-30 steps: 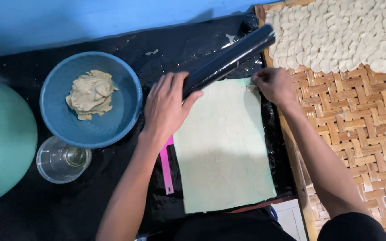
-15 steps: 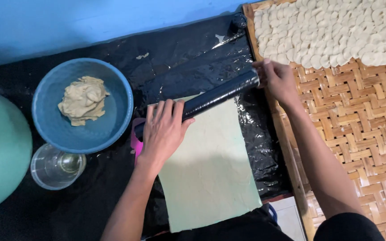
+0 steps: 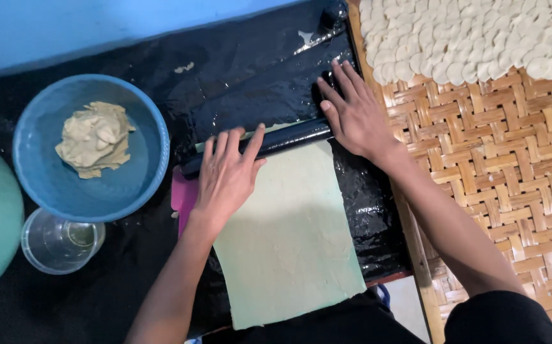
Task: Flattening a sheet of dough and cutting out small circular shapes using a mold.
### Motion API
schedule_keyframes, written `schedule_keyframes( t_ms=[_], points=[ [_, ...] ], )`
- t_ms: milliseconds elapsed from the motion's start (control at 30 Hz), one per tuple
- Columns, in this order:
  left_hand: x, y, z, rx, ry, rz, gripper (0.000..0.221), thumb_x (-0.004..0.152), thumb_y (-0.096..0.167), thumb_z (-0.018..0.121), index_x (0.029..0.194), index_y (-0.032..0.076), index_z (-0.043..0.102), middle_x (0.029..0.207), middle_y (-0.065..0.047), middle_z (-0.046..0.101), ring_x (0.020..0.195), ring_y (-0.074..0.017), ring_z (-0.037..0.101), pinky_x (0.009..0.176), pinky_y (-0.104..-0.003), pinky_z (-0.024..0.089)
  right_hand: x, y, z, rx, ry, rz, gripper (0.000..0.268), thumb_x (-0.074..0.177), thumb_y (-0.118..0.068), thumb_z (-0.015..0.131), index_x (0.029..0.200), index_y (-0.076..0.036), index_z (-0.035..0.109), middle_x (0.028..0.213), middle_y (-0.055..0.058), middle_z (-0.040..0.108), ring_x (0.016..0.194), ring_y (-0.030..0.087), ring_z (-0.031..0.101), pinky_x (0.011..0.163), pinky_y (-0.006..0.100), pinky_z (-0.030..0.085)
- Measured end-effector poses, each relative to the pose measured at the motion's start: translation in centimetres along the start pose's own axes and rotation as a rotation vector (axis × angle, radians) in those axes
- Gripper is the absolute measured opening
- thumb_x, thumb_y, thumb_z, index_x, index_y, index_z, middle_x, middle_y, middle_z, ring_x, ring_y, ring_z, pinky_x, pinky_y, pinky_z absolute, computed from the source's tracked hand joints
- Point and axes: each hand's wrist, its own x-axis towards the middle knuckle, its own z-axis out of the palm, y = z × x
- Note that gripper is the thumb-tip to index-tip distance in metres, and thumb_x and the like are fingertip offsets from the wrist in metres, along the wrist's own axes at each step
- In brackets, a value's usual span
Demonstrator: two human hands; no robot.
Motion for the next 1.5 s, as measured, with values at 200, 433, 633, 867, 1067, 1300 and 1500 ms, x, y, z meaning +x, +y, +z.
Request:
schedule_keyframes(
  t_ms=[200, 433, 633, 867, 1067, 1300, 1500],
  points=[
    [-2.4, 1.9, 1.7, 0.009, 0.034, 0.003, 0.063, 0.099, 0.018, 0.061, 0.157, 0.007, 0.04, 0.164, -0.021, 0.036, 0.154, -0.0335, 0.029, 0.123, -0.064, 0.018, -2.8, -1.9, -0.3, -0.024, 0.033, 0.056, 0.063, 0.11, -0.031, 0.045, 0.161, 0.004, 0.032, 0.167, 0.026, 0.029, 0.155, 0.044, 0.027, 0.126, 0.051, 0.024],
    [-5.4, 5.8, 5.6, 0.009, 0.076, -0.022, 0.061, 0.091, 0.0, 0.054, 0.151, 0.0, 0.04, 0.163, -0.023, 0.035, 0.155, -0.0363, 0.033, 0.125, -0.064, 0.021, -8.1, -4.0, -0.5, -0.019, -0.007, 0.029, 0.07, 0.105, -0.029, 0.053, 0.156, 0.011, 0.03, 0.163, 0.032, 0.029, 0.153, 0.046, 0.026, 0.125, 0.051, 0.025],
    [-2.0, 7.7, 5.9, -0.115, 0.116, 0.01, 0.066, 0.099, 0.022, 0.06, 0.154, -0.006, 0.036, 0.162, -0.023, 0.035, 0.154, -0.0367, 0.028, 0.123, -0.062, 0.018, -6.5, -4.1, -0.5, -0.066, 0.006, 0.045, 0.068, 0.106, -0.027, 0.053, 0.155, 0.014, 0.029, 0.163, 0.032, 0.031, 0.154, 0.046, 0.026, 0.126, 0.05, 0.026],
    [4.4, 4.6, 5.7, -0.039, 0.114, -0.094, 0.07, 0.102, 0.035, 0.059, 0.154, -0.007, 0.037, 0.164, -0.02, 0.034, 0.156, -0.0323, 0.025, 0.126, -0.059, 0.012, -0.2, -0.8, 1.2, -0.045, -0.02, 0.043, 0.058, 0.113, -0.028, 0.043, 0.153, 0.013, 0.038, 0.162, 0.033, 0.035, 0.154, 0.047, 0.028, 0.127, 0.05, 0.025],
    [3.3, 5.6, 5.8, 0.001, 0.114, -0.114, 0.077, 0.1, 0.039, 0.058, 0.155, -0.008, 0.033, 0.165, -0.021, 0.029, 0.156, -0.0317, 0.022, 0.125, -0.059, 0.01, -1.5, -2.3, 0.3, -0.024, 0.02, 0.034, 0.058, 0.112, -0.027, 0.043, 0.155, 0.012, 0.035, 0.163, 0.032, 0.033, 0.154, 0.048, 0.028, 0.127, 0.05, 0.026],
    [-0.5, 7.4, 7.4, -0.045, 0.078, -0.127, 0.076, 0.101, 0.036, 0.059, 0.16, -0.003, 0.03, 0.17, -0.017, 0.027, 0.159, -0.0276, 0.022, 0.129, -0.054, 0.012, -4.8, -3.5, 0.4, 0.027, 0.017, 0.054, 0.065, 0.109, -0.027, 0.045, 0.156, 0.014, 0.029, 0.163, 0.034, 0.03, 0.153, 0.051, 0.027, 0.126, 0.051, 0.025],
    [5.7, 4.6, 5.7, -0.03, 0.122, -0.178, 0.075, 0.104, 0.045, 0.053, 0.155, -0.008, 0.037, 0.165, -0.021, 0.03, 0.157, -0.0338, 0.023, 0.127, -0.06, 0.011, 1.3, -0.6, 1.8, 0.004, 0.0, 0.077, 0.056, 0.114, -0.028, 0.042, 0.156, 0.008, 0.04, 0.162, 0.035, 0.033, 0.154, 0.051, 0.028, 0.127, 0.052, 0.025]
  ],
)
